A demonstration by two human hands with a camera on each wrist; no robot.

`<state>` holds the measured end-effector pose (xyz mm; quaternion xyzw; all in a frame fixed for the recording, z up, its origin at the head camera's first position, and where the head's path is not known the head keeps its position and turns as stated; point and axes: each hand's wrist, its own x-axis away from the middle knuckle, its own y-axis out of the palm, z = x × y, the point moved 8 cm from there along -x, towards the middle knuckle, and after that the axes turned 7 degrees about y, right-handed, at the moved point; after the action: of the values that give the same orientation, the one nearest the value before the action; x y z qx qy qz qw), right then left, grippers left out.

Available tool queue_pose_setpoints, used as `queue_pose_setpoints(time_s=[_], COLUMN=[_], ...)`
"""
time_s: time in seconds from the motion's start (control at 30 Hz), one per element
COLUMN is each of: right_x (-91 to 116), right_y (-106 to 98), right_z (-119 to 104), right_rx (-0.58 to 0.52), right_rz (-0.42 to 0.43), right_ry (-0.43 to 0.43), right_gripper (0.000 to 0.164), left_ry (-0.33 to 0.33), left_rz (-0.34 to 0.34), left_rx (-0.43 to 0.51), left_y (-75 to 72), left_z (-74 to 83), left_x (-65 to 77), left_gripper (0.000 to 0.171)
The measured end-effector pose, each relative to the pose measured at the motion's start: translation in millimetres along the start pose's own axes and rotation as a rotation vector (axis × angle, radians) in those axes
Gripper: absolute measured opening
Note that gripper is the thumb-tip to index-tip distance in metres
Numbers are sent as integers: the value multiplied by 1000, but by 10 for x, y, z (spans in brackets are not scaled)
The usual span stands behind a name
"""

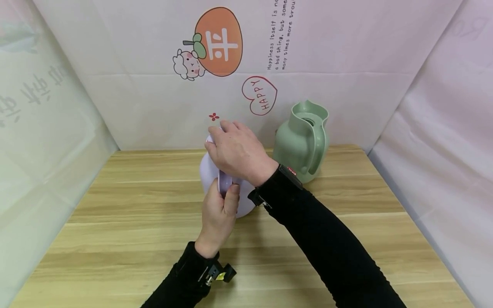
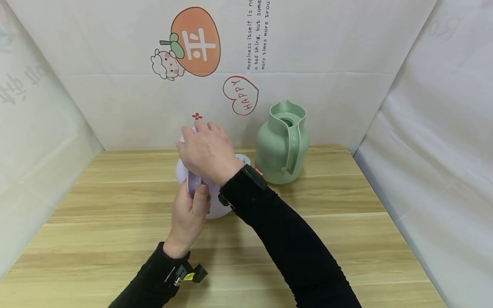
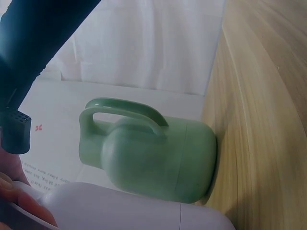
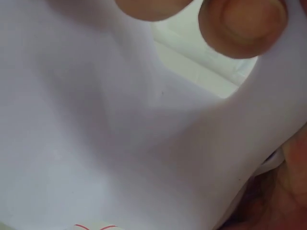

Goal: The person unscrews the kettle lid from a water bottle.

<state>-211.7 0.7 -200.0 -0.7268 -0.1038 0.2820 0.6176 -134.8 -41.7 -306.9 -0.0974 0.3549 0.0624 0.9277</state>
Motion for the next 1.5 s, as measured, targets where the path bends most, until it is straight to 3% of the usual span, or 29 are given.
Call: queue_pose_setpoints(time_s=[0.47, 0.73, 1.1, 1.5], right_x=[-6, -12, -48, -52], right_y=[20, 29, 34, 31], right_z=[39, 128, 188, 232], right_rx=[-74, -141, -251, -321], right_rz=[-46, -96, -116, -133], right_ry=[-93, -95, -239, -251], right_gripper=[50, 51, 51, 53], left_ry=[-5, 4, 15, -4], left_rz=[2, 18, 38, 39], left_rx=[0, -30, -57, -63], left_y=[9, -5, -29, -30], left_z=[-20, -12, -1, 19], left_x=[9, 4, 1, 13], left_gripper=[11, 10, 10, 13])
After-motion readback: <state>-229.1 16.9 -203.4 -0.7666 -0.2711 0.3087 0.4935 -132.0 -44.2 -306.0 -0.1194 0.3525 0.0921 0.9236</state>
